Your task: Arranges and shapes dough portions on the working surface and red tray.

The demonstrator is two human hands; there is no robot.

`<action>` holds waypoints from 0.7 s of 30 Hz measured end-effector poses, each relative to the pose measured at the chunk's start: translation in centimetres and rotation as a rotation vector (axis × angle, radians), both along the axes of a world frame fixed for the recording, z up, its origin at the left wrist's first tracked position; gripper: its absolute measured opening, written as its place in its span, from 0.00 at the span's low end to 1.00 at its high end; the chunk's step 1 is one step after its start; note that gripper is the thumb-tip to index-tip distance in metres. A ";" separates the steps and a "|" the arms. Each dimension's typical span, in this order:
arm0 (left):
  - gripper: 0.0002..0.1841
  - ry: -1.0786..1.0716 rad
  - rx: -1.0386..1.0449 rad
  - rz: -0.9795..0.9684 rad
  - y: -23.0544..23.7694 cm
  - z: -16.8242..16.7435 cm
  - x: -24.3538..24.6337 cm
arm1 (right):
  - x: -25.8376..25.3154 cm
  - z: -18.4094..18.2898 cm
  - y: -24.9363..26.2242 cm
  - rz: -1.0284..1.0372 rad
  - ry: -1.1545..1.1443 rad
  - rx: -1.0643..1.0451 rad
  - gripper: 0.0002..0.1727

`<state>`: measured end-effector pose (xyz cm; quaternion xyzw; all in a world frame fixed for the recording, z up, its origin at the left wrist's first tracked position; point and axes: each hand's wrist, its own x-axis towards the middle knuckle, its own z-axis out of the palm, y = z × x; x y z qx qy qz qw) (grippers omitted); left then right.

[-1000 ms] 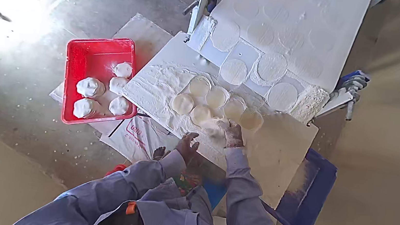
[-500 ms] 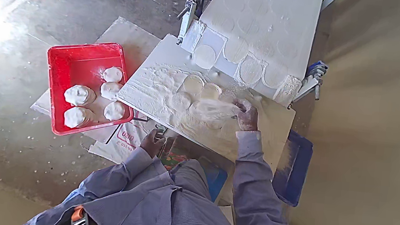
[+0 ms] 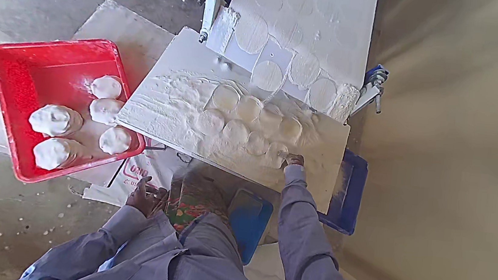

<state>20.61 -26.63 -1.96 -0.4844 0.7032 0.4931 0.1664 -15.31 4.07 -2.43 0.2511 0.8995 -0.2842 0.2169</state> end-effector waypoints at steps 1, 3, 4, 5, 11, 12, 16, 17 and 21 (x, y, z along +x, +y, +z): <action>0.35 -0.003 -0.013 0.006 0.2 -0.2 -0.3 | -0.2 0.5 -0.3 0.048 -0.010 0.004 0.30; 0.35 -0.010 -0.031 -0.025 1.0 0.0 -1.3 | -0.9 1.8 -0.8 0.220 -0.007 0.058 0.27; 0.35 -0.008 -0.038 -0.061 1.6 0.5 -2.1 | -1.2 2.4 -1.0 0.305 0.031 0.079 0.26; 0.35 0.007 -0.046 -0.099 2.1 1.0 -3.0 | -1.4 2.9 -1.1 0.363 0.102 0.067 0.25; 0.36 0.123 -0.004 -0.104 5.4 2.4 -8.7 | 1.4 5.0 0.9 0.360 0.558 -0.057 0.29; 0.35 0.122 -0.002 -0.113 6.0 2.5 -9.4 | 1.4 4.5 0.9 0.378 0.479 -0.004 0.30; 0.37 0.091 0.059 -0.132 6.4 2.7 -9.9 | 1.3 4.1 -0.1 0.489 0.176 0.156 0.32; 0.37 0.068 0.070 -0.121 5.8 3.2 -9.4 | 2.1 4.2 -0.2 0.461 0.258 0.122 0.33; 0.39 0.000 0.065 -0.068 3.5 4.0 -7.8 | 3.4 2.2 0.8 0.375 0.439 0.104 0.34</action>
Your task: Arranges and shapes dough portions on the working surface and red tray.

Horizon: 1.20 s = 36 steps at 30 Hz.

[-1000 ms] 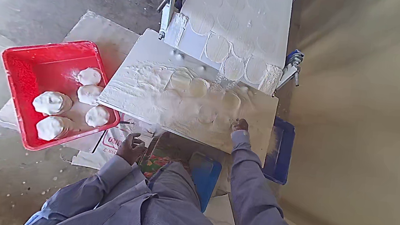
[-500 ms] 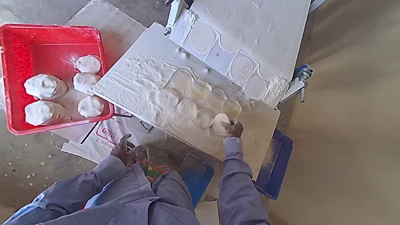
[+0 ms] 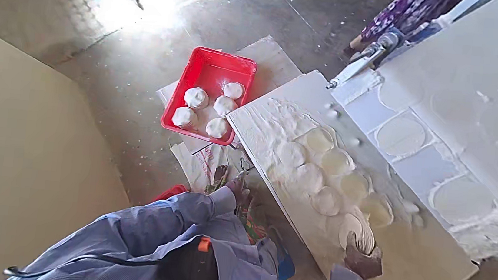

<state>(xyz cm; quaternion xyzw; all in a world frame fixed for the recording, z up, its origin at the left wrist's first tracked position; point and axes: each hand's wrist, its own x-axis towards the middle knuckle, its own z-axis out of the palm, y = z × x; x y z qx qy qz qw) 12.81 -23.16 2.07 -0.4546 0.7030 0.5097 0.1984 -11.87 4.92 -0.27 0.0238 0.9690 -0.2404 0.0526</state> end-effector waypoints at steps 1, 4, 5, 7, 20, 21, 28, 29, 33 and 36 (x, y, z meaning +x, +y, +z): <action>0.38 -0.010 0.005 0.001 -0.6 -0.3 0.2 | -0.2 -0.3 -0.3 0.015 -0.053 0.060 0.31; 0.30 0.098 0.036 0.024 -3.2 -0.9 -0.2 | -0.1 0.9 -3.9 0.151 -0.072 0.163 0.25; 0.26 0.173 0.062 0.049 -4.1 -0.8 -0.4 | 0.8 1.8 -5.9 0.207 -0.033 0.135 0.24; 0.22 0.364 0.137 0.174 -6.0 -1.6 -0.7 | 3.6 3.3 -10.8 0.357 0.033 0.017 0.24; 0.21 0.822 0.655 1.048 -34.1 -10.6 0.4 | 9.8 -4.5 -54.3 0.802 -0.545 -0.415 0.15; 0.15 0.731 0.535 1.031 -36.9 -12.2 -0.5 | 9.4 -6.5 -56.9 0.781 -0.572 -0.427 0.15; 0.22 0.224 -0.030 0.574 -48.3 -18.0 -5.7 | 8.1 -14.3 -69.1 0.632 -0.580 -0.144 0.19; 0.22 0.189 -0.052 0.531 -48.8 -18.5 -6.2 | 8.1 -14.5 -69.8 0.615 -0.575 -0.082 0.22; 0.22 0.081 -0.182 0.413 -49.0 -19.1 -6.7 | 9.5 -14.0 -70.4 0.658 -0.536 -0.035 0.21; 0.25 0.074 -0.310 0.334 -47.5 -19.4 -7.3 | 10.0 -11.1 -67.1 0.755 -0.402 -0.140 0.30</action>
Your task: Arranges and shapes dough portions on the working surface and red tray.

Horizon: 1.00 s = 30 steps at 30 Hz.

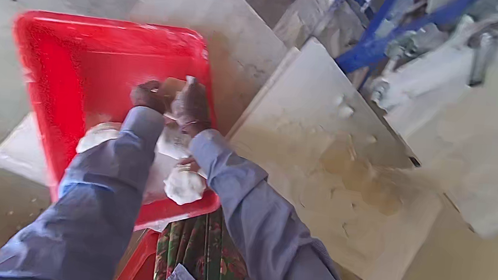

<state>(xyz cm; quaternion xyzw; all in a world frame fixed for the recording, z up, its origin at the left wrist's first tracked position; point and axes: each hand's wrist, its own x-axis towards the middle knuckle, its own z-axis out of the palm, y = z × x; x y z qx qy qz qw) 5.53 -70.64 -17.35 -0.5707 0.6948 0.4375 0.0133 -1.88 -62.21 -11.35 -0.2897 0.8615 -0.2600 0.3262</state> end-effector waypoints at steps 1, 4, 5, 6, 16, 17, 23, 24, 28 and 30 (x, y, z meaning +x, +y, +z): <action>0.29 -0.019 -0.041 -0.019 0.6 -0.1 0.2 | 0.2 1.7 2.2 -0.009 0.033 -0.101 0.30; 0.47 -0.044 -0.116 -0.061 -0.7 -2.3 2.1 | -0.2 7.5 12.8 -0.091 0.174 -0.376 0.26; 0.49 -0.017 -0.161 -0.064 -1.6 -4.1 3.1 | -0.5 8.9 17.7 -0.148 0.272 -0.396 0.24; 0.48 0.040 -0.210 -0.070 -1.4 -4.8 4.0 | -0.9 9.7 23.4 -0.226 0.367 -0.356 0.23; 0.25 0.403 0.066 -0.343 35.1 14.2 -1.8 | -13.0 9.0 58.3 -0.586 0.212 0.344 0.37; 0.25 0.380 0.086 -0.354 37.5 14.4 -2.4 | -13.6 8.9 57.9 -0.573 0.199 0.329 0.36; 0.28 0.170 0.056 -0.411 44.7 14.8 -4.8 | -15.8 8.6 57.2 -0.574 -0.137 0.363 0.31; 0.28 0.162 0.031 -0.421 45.3 15.0 -5.3 | -15.9 9.1 56.8 -0.504 -0.135 0.412 0.32; 0.32 0.157 -0.020 -0.441 47.5 15.2 -7.4 | -15.6 11.0 56.2 -0.214 0.051 0.493 0.33; 0.35 0.176 -0.035 -0.428 48.5 15.4 -7.9 | -15.6 10.4 56.3 -0.194 0.049 0.422 0.35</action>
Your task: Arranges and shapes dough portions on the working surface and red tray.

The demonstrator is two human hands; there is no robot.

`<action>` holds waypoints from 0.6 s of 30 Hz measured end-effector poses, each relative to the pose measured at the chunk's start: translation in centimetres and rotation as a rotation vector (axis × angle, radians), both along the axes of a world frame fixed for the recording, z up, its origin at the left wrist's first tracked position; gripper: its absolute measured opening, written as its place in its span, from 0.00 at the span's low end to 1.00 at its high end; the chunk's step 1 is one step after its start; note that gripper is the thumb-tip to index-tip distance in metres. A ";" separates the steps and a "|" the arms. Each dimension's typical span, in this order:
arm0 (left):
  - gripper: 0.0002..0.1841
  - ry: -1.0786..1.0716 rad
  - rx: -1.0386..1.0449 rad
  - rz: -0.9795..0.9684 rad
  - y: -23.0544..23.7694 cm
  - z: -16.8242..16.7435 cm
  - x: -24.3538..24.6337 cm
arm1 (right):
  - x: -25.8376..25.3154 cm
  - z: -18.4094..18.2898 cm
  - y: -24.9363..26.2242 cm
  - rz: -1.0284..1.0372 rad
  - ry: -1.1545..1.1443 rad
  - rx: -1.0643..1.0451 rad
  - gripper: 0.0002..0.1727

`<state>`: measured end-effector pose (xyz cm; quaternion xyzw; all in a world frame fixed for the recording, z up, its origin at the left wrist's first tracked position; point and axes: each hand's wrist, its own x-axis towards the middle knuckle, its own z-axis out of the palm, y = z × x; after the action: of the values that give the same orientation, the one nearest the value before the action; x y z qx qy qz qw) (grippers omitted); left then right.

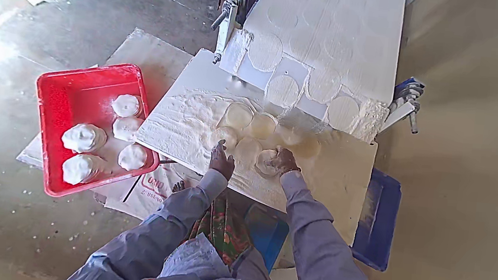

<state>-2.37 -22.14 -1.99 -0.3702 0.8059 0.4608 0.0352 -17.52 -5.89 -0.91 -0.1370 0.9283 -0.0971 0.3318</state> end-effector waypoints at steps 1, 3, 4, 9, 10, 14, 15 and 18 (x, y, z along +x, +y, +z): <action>0.35 0.007 -0.001 -0.002 0.4 0.2 -0.2 | 0.0 -0.1 0.1 -0.008 -0.005 -0.036 0.36; 0.36 0.031 0.005 -0.002 1.3 0.4 -0.5 | 0.2 0.6 0.5 -0.027 0.022 -0.109 0.37; 0.36 0.043 0.016 0.007 1.6 0.6 -0.4 | 0.6 1.4 0.8 -0.045 0.057 -0.180 0.36; 0.39 0.107 0.071 0.104 2.1 0.1 0.7 | 3.9 2.2 4.7 -0.223 0.326 -0.549 0.38; 0.39 0.106 0.078 0.118 2.3 -0.1 0.9 | 4.3 1.6 4.9 -0.257 0.298 -0.482 0.35; 0.41 0.091 0.107 0.146 1.9 0.0 2.0 | 5.1 0.4 4.3 -0.215 0.265 -0.348 0.25; 0.40 0.113 0.101 0.147 1.5 0.0 2.4 | 5.7 0.4 4.6 -0.224 0.364 -0.449 0.23; 0.39 0.088 0.126 0.131 0.0 0.4 3.2 | 6.8 -0.6 5.3 -0.241 0.580 -0.583 0.27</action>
<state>0.86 -22.14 -1.60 -0.3984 0.7502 0.5276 -0.0072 -10.75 -0.62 -1.46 -0.1373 0.9262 -0.3510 -0.0092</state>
